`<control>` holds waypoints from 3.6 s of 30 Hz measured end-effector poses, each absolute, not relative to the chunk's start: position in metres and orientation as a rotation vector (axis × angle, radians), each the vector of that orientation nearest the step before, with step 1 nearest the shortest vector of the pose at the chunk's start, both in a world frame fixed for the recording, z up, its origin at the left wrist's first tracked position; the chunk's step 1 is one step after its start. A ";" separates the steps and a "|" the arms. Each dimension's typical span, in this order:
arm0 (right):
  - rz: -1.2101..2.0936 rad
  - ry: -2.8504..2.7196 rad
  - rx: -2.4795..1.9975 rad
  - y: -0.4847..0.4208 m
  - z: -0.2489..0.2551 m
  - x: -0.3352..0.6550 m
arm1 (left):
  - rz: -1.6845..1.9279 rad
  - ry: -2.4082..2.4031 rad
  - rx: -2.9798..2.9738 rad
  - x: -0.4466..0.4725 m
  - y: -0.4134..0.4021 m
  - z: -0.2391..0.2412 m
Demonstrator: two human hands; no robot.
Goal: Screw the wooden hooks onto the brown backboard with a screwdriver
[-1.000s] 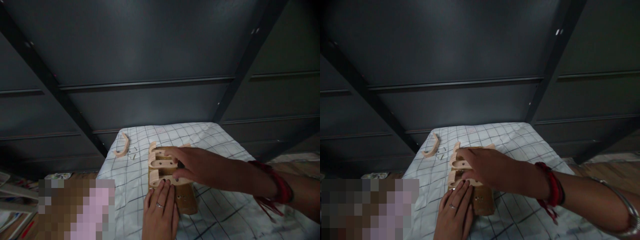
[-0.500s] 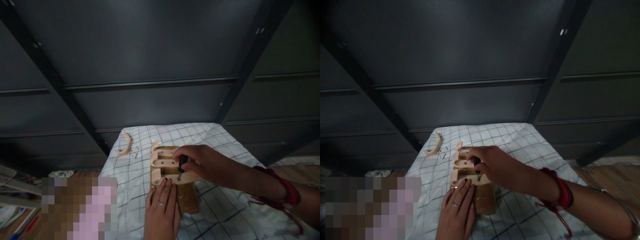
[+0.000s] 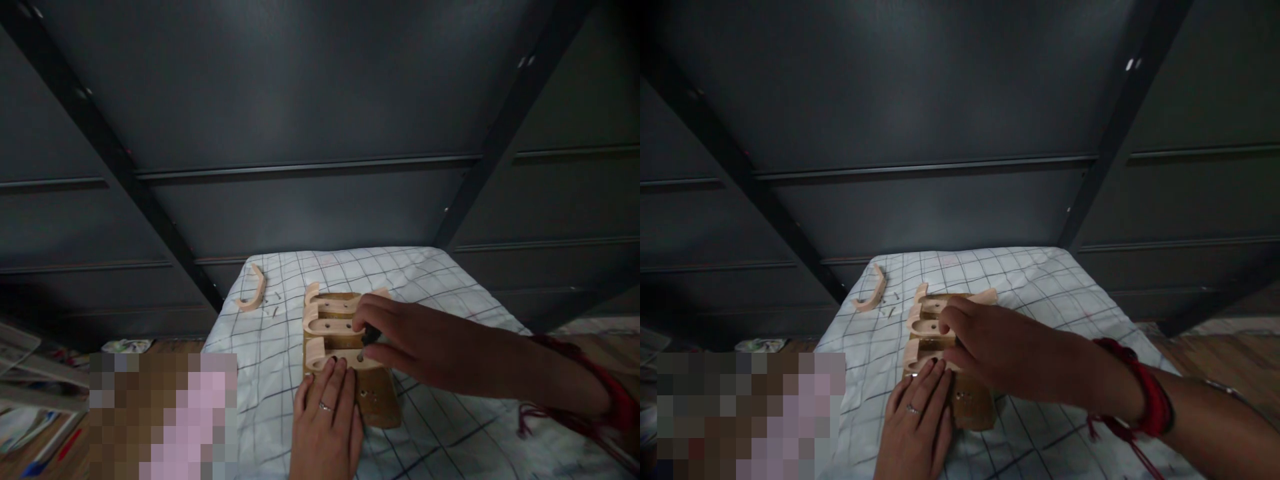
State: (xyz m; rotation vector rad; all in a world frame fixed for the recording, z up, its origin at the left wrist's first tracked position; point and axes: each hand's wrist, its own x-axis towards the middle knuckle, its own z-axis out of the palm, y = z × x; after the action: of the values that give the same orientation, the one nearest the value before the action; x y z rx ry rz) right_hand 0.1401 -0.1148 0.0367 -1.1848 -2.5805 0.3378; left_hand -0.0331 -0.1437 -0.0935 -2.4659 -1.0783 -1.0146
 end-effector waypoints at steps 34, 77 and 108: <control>0.562 -2.144 -1.146 -0.109 0.020 0.136 | -0.977 -1.091 -2.481 -0.034 -0.145 -0.092; 0.423 -2.192 -1.021 -0.116 0.011 0.133 | -0.971 -1.125 -2.464 -0.032 -0.147 -0.091; 0.213 -2.314 -1.266 -0.113 0.026 0.134 | -0.868 -1.180 -2.427 -0.022 -0.151 -0.086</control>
State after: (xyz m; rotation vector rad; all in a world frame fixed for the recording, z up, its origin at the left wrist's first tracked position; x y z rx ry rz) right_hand 0.1338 -0.1128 0.0263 -1.2662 -2.3142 0.2127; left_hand -0.0221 -0.1506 -0.0862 -2.4266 -1.1801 -0.8682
